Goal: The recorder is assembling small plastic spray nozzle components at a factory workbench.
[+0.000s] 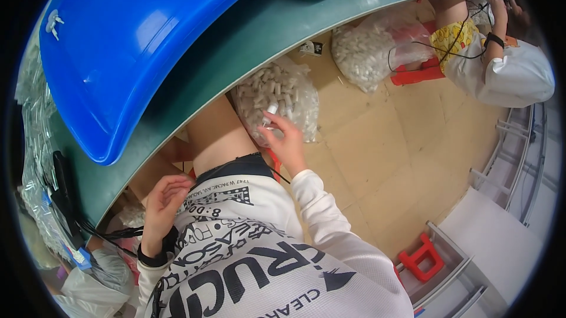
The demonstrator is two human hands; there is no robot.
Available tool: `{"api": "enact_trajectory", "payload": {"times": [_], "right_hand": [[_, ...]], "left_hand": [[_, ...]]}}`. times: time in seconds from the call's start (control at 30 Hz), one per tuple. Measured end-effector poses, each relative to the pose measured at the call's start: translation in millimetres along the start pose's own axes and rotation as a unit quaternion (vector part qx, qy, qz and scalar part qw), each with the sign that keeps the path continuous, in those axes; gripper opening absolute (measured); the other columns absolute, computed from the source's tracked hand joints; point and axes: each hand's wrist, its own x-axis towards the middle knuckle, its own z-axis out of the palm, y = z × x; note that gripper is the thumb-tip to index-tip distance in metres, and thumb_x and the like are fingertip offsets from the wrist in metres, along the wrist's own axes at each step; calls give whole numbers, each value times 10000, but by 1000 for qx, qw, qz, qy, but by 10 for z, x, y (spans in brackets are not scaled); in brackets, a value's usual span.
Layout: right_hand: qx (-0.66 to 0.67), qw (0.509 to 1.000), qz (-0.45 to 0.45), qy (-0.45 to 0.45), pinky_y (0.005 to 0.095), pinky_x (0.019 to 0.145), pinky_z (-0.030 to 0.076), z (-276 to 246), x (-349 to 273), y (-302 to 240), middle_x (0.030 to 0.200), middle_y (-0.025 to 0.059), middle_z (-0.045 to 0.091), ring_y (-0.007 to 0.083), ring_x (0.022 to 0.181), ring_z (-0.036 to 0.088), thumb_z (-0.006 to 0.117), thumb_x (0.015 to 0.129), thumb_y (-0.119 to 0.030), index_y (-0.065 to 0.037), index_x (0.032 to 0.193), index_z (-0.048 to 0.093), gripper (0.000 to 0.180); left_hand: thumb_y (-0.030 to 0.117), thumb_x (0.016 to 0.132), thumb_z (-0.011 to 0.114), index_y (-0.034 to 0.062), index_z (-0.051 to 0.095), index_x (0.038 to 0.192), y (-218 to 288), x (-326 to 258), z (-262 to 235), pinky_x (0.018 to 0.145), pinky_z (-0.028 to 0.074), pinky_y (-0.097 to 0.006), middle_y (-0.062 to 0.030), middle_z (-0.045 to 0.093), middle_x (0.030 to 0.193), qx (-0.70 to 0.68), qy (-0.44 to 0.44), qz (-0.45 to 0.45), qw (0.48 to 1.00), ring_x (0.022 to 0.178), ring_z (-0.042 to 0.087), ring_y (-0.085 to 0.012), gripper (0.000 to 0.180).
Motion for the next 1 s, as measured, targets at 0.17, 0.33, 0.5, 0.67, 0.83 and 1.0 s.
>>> {"api": "enact_trajectory", "payload": {"times": [0.17, 0.33, 0.5, 0.67, 0.83, 1.0], "right_hand": [[-45, 984, -151, -87, 297, 709, 500, 3, -340, -770, 932, 94, 648, 211, 804, 622, 719, 707, -122, -60, 1033, 635, 343], [31, 944, -254, -208, 321, 758, 503, 32, -661, -1380, 922, 118, 635, 251, 884, 611, 729, 689, -118, -60, 983, 644, 312], [95, 953, -211, -195, 310, 756, 505, -27, -817, -1528, 899, 143, 642, 261, 854, 631, 681, 731, -41, -2, 1002, 616, 281], [105, 977, -128, -138, 254, 730, 505, -54, -998, -1411, 874, 136, 654, 181, 822, 646, 658, 754, 3, 52, 922, 589, 188], [305, 934, 66, -177, 255, 766, 496, -109, -1020, -1446, 927, 126, 628, 163, 848, 622, 602, 797, 49, 59, 936, 565, 144], [395, 881, 76, -251, 269, 759, 500, -140, -961, -1431, 916, 144, 626, 180, 825, 630, 580, 812, 51, 67, 932, 546, 125]], "left_hand": [[-1, 839, 563, -15, 508, 1128, 138, 24, 138, 832, 454, -254, -103, 597, 1011, -25, 14, 7, 1000, 938, 568, -142, 294], [-52, 795, 605, -37, 511, 1154, 452, 100, 315, 850, 466, -276, -109, 591, 1055, -196, -82, 36, 976, 952, 577, -158, 372], [-84, 751, 638, -50, 552, 1085, 549, -126, 269, 843, 480, -301, -116, 588, 1050, -213, -69, 99, 969, 973, 580, -178, 347], [-87, 711, 672, -39, 581, 1044, 639, -292, 333, 806, 517, -312, -130, 590, 1010, -151, -18, 193, 969, 946, 593, -197, 349], [-65, 696, 691, -25, 616, 996, 649, -398, 348, 742, 550, -269, -131, 592, 998, -69, 12, 250, 966, 872, 623, -181, 311], [-85, 654, 715, -29, 603, 974, 644, -456, 291, 774, 517, -307, -150, 597, 971, -16, -15, 307, 951, 897, 621, -224, 344]]}}
